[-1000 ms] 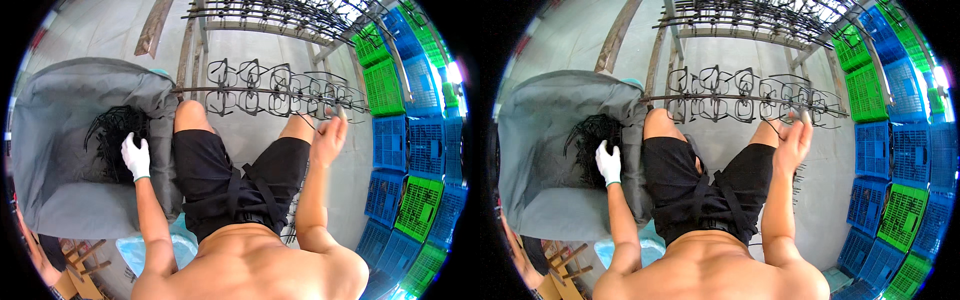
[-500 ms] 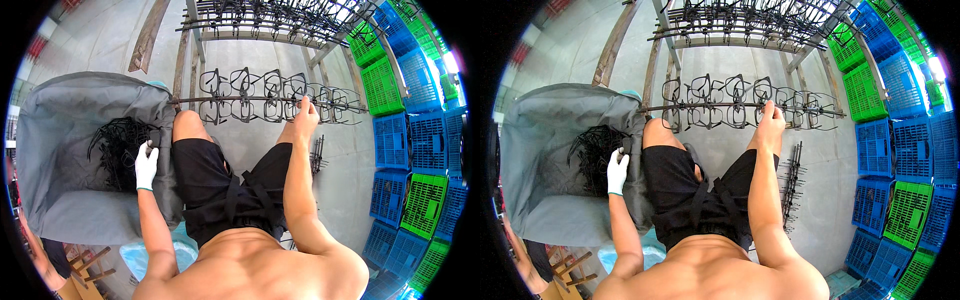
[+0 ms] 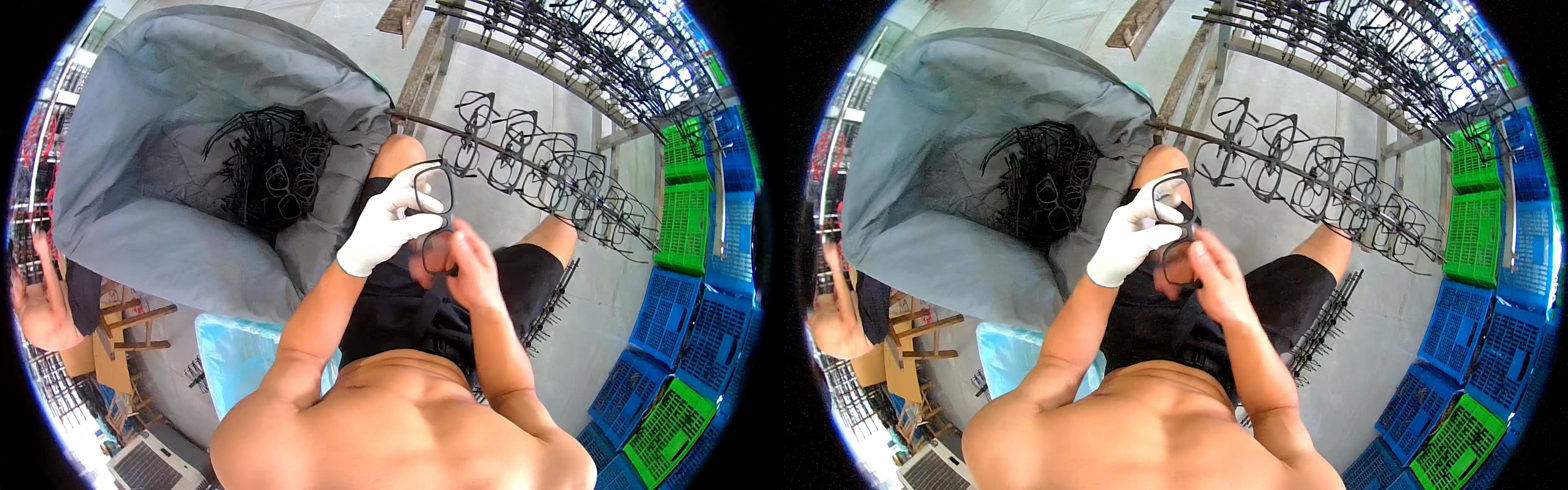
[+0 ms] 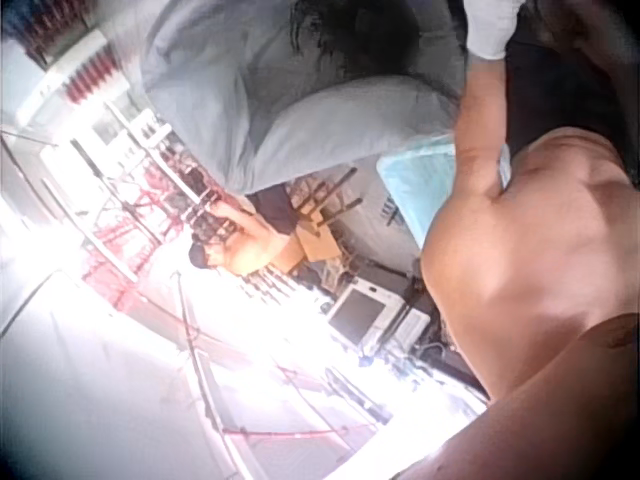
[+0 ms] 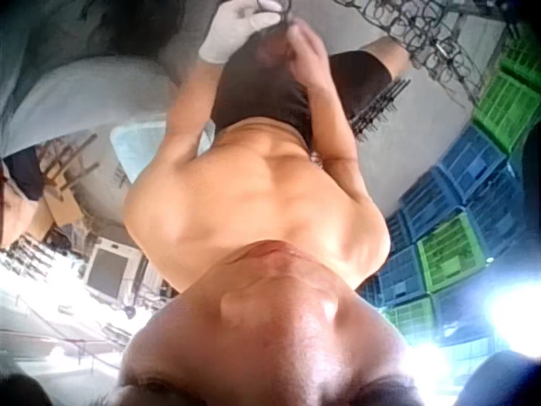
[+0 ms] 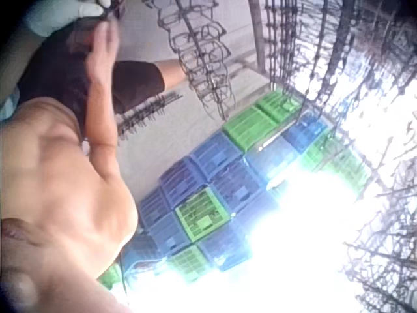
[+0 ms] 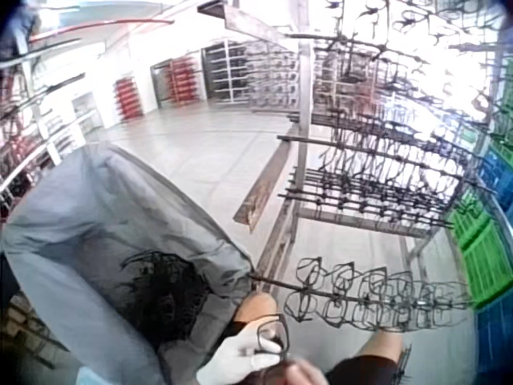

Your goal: The person sits on a low stool and repeatedly picks up black plastic frames from a large grey bag. They attach each frame to a metal rod on a multi-tiered rack, working methodically to fill the available slots.

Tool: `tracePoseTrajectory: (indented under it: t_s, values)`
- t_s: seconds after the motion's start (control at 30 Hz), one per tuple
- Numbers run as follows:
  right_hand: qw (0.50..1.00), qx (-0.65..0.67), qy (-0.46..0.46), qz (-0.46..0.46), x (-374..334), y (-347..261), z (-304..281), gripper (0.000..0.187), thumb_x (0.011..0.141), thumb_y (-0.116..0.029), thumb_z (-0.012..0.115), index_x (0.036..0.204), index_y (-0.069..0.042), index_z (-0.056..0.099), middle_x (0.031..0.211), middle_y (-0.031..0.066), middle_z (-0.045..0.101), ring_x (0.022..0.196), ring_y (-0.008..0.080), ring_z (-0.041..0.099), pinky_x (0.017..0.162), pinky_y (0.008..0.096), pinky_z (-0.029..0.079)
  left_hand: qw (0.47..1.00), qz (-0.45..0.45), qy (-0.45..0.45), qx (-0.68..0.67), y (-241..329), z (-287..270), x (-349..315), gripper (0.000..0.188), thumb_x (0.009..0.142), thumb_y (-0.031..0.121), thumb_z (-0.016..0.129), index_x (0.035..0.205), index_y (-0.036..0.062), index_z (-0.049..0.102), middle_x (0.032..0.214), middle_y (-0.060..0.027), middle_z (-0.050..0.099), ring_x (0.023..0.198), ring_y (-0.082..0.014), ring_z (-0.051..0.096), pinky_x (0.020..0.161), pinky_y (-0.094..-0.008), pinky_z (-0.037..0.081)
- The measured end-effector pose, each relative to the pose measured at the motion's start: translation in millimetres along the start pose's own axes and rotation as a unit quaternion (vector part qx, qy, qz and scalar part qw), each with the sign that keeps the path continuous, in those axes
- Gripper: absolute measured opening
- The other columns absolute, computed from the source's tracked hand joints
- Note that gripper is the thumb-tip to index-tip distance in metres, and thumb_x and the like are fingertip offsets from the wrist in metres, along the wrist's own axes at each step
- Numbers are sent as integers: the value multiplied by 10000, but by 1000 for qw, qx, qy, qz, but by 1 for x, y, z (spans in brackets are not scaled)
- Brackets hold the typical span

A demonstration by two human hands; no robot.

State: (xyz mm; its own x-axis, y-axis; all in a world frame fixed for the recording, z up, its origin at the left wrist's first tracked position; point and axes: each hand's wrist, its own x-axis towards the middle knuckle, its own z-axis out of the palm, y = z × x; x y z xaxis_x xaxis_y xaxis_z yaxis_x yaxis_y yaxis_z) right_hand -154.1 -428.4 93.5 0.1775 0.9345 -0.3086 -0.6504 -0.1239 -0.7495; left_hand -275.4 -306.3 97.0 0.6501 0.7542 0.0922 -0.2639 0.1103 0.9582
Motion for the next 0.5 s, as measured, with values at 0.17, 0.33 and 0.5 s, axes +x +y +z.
tracePoseTrajectory:
  t_s: [0.17,0.33,0.5]
  values:
    - [960,75,149,-223,-36,-59,-35,414,947,-319,447,1226,-13,444,777,37,540,635,94,481,536,221,393,826,115,228,502,-26,-88,6,203,752,190,673,885,39,646,1069,-153,577,983,-293,556,891,-393,421]
    - [803,-113,417,-411,-48,-130,-123,420,964,-314,440,1297,-63,388,830,47,547,571,85,429,459,154,318,564,-158,239,774,-60,-171,-18,566,722,310,673,1225,107,508,1176,-140,539,1118,-323,463,962,-413,371]
    - [852,-91,453,-245,-16,-124,-195,312,951,-304,470,1155,-74,524,660,17,482,513,72,406,431,199,310,663,27,275,695,-37,-140,-3,505,724,189,649,1191,55,512,1131,-161,527,1029,-324,511,904,-418,411]
